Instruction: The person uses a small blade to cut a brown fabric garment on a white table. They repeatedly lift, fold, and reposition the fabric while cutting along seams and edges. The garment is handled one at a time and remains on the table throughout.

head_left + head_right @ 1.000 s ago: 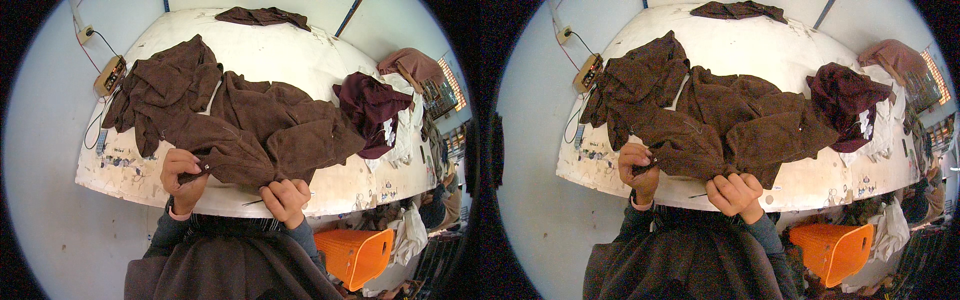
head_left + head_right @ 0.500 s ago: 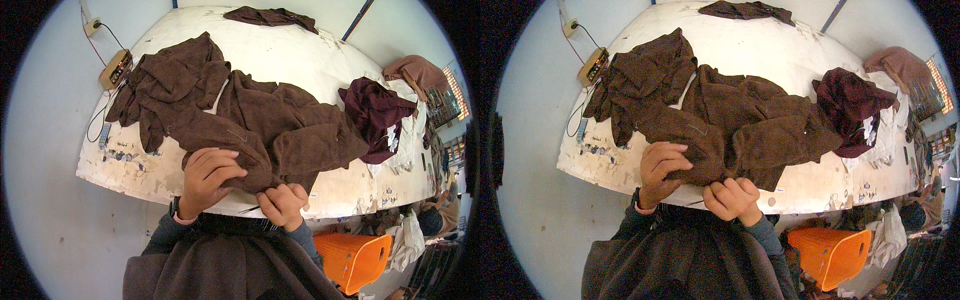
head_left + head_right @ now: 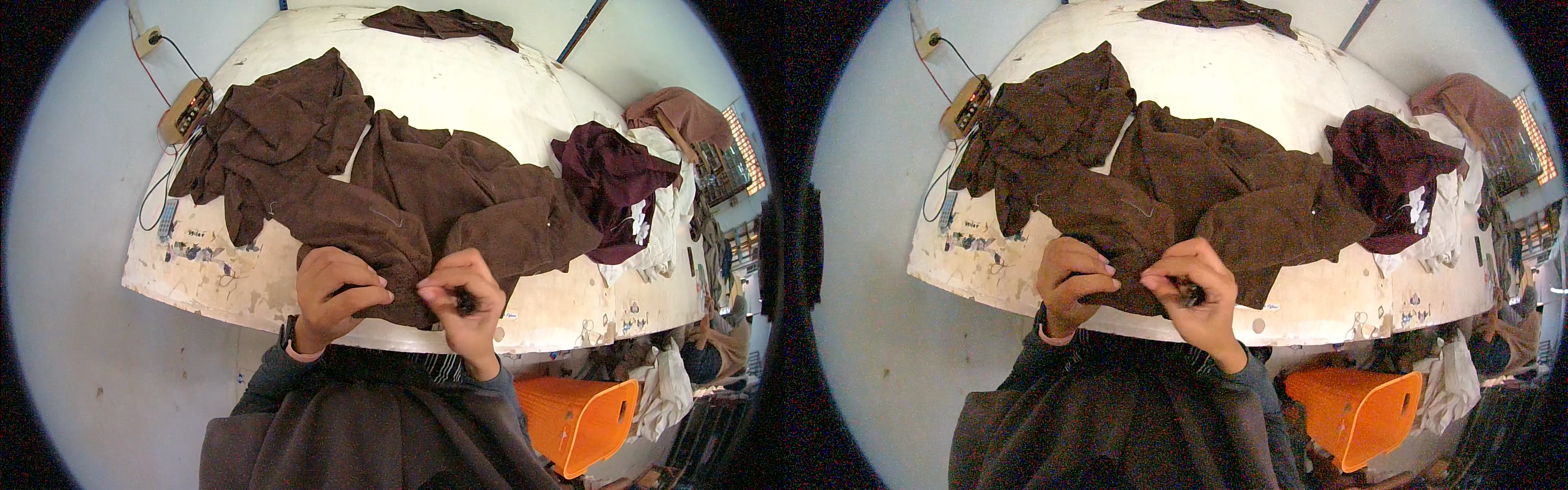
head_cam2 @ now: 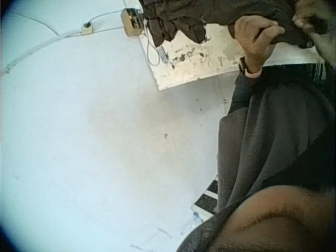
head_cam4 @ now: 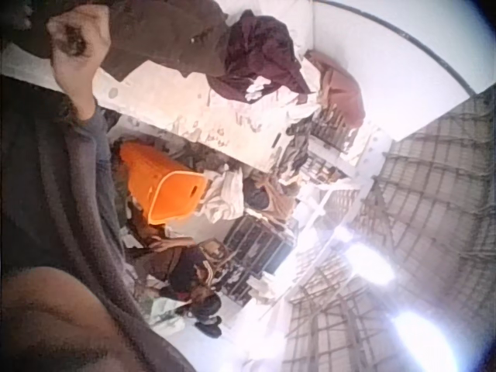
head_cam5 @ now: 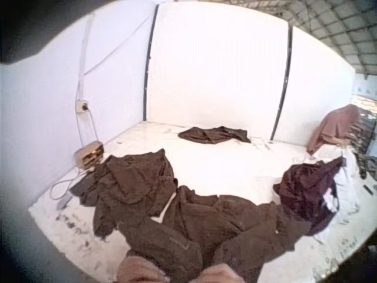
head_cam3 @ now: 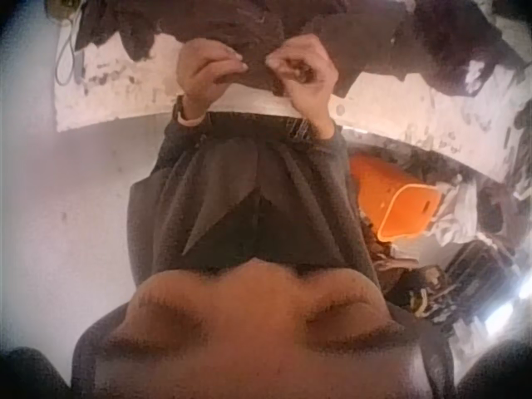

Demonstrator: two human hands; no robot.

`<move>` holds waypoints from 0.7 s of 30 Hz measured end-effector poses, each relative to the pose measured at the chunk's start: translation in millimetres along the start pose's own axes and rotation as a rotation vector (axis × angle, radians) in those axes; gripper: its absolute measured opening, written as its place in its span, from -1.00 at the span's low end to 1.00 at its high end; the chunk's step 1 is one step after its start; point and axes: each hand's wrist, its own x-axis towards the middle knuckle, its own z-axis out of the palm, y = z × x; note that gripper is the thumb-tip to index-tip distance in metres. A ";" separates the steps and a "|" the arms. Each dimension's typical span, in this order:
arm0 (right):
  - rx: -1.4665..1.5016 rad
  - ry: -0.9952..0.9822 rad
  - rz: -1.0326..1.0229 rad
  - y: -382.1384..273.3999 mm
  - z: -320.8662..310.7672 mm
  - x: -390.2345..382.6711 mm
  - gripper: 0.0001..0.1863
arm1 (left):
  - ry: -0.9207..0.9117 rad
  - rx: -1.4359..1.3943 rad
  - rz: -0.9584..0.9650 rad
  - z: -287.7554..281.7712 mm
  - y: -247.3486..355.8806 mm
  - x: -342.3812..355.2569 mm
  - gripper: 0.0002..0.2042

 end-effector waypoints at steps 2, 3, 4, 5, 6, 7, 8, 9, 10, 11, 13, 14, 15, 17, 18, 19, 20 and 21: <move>0.153 0.109 0.077 1.1 -1.1 -0.4 -0.93 | -0.006 0.006 -0.005 0.0 -1.7 -0.1 -0.82; 0.246 0.163 0.065 8.1 -2.4 -1.5 -0.87 | -0.004 0.010 -0.008 -0.3 -3.0 -1.4 -0.81; 0.400 0.217 0.109 9.9 -3.1 -3.3 -0.84 | -0.003 0.014 -0.012 -0.6 -3.6 -1.8 -0.80; 0.521 0.184 0.110 13.4 -7.8 -7.8 -0.81 | 0.002 0.026 -0.035 -1.1 -2.6 -1.7 -0.78; 0.644 0.148 0.119 13.5 -9.3 -8.6 -0.78 | 0.008 0.042 -0.061 -2.7 -0.8 -2.8 -0.76; 0.504 0.057 0.095 11.1 -9.5 -11.4 -0.77 | 0.013 0.058 -0.087 -4.2 0.4 -3.1 -0.74; 0.362 -0.032 0.070 5.9 -10.5 -13.6 -0.76 | -0.008 0.051 -0.131 -6.9 -0.1 -3.1 -0.73; 0.180 -0.104 0.046 1.3 -10.2 -9.5 -0.72 | -0.027 0.045 -0.178 -10.2 -0.1 -3.8 -0.72; -0.009 -0.170 0.009 -3.2 -9.9 -4.9 -0.67 | -0.046 0.038 -0.225 -12.5 0.3 -3.4 -0.71; -0.188 -0.230 -0.040 -7.3 -9.5 0.5 -0.60 | -0.089 0.073 -0.284 -12.5 -1.1 0.7 -0.73; -0.472 -0.355 -0.043 10.0 -26.2 -3.2 -0.55 | -0.183 0.116 -0.399 -6.2 -8.5 14.4 -0.76; -0.347 -0.223 0.050 8.9 -26.2 -1.3 -0.62 | -0.325 0.113 -0.509 -13.0 -7.5 20.3 -0.77; -0.196 -0.105 0.184 3.0 -26.6 2.4 -0.76 | -0.358 -0.006 -0.490 -14.6 -14.6 19.4 -0.78; -0.035 0.034 0.319 2.9 -34.3 9.8 -0.82 | -0.423 -0.241 -0.445 -15.2 -32.9 10.9 -0.78; 0.054 0.045 0.376 5.7 -38.5 13.9 -0.88 | -0.506 -0.479 -0.546 -14.5 -33.6 8.7 -0.74; 0.044 0.039 0.366 8.3 -38.8 16.9 -0.88 | -0.441 -0.609 -0.793 -11.9 -26.4 4.4 -0.71; 0.035 0.032 0.356 10.9 -38.4 19.4 -0.87 | -0.369 -0.735 -1.041 -8.1 -14.2 0.4 -0.68; 0.026 0.021 0.347 14.2 -36.9 21.2 -0.87 | -0.284 -0.857 -1.290 -6.0 -7.1 -1.2 -0.65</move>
